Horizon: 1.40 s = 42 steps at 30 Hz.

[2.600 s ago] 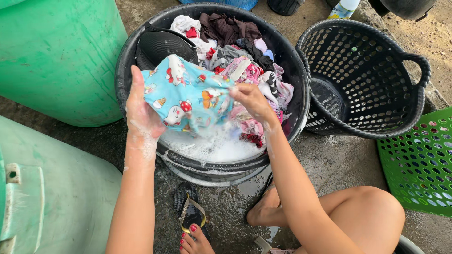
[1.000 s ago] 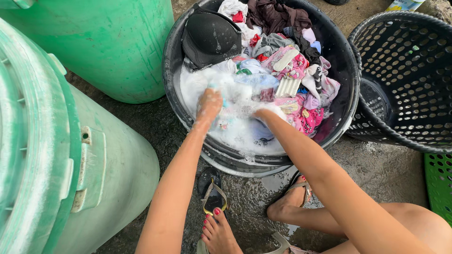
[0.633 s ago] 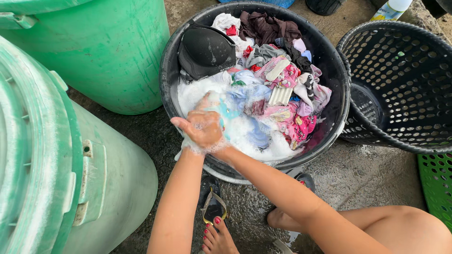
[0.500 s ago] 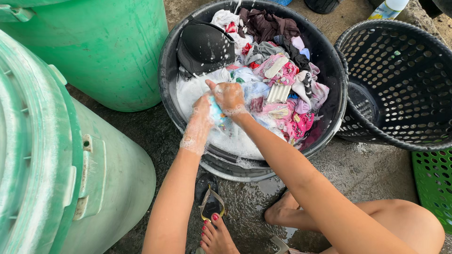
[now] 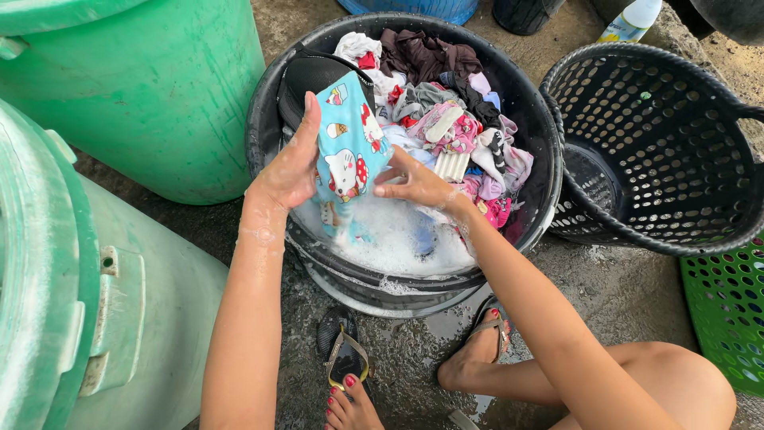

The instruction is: The person washes clothes by hand in a basin of soapy water, scrubbing individual items with a bar of soap before placing them back into the basin.

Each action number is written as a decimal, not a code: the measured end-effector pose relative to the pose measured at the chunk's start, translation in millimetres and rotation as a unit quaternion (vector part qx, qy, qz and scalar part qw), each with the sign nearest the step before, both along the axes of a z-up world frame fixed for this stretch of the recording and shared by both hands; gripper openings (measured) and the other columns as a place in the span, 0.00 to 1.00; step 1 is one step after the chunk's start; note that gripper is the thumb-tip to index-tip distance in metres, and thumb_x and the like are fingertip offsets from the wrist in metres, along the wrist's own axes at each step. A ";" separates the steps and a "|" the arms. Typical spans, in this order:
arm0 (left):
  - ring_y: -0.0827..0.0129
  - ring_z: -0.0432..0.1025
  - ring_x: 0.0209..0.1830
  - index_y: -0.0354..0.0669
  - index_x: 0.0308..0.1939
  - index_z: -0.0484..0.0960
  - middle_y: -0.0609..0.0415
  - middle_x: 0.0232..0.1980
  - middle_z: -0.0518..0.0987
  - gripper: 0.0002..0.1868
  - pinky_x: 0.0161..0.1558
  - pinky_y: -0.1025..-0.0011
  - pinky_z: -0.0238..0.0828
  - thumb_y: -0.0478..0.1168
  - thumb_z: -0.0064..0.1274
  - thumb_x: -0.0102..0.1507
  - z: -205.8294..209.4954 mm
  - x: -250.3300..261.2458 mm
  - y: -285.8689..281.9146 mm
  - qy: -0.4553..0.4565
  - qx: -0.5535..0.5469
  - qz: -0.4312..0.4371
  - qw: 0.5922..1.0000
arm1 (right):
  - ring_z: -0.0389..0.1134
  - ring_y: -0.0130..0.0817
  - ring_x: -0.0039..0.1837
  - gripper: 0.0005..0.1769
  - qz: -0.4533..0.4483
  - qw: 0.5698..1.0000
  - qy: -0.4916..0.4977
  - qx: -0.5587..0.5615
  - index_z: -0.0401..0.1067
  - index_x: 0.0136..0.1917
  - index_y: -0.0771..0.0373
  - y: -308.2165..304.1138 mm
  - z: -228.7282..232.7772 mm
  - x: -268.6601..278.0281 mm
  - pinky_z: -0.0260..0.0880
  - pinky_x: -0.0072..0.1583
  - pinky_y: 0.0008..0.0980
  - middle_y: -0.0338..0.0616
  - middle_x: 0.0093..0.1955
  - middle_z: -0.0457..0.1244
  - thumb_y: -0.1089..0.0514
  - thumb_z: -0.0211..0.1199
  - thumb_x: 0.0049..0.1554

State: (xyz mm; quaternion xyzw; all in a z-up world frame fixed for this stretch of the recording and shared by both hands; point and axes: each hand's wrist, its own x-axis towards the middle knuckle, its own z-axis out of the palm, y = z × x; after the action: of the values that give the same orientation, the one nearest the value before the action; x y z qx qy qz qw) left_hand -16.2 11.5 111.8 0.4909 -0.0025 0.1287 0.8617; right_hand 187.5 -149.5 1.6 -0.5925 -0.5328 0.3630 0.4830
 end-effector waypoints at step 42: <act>0.57 0.80 0.43 0.35 0.50 0.77 0.44 0.42 0.83 0.13 0.43 0.63 0.75 0.34 0.58 0.62 -53.1 28.4 -63.0 0.142 0.491 0.319 0.798 | 0.68 0.25 0.49 0.09 -0.039 0.938 0.333 0.090 0.66 0.51 0.58 -19.0 111.8 -17.6 0.70 0.51 0.31 0.36 0.47 0.66 0.54 0.63 0.64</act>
State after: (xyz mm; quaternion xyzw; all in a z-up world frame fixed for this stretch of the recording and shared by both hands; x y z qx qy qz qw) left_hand 12.2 -51.6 58.7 0.8337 0.2141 0.3069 0.4061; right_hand 169.8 -168.6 113.4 -0.4119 -0.3480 0.4706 0.6984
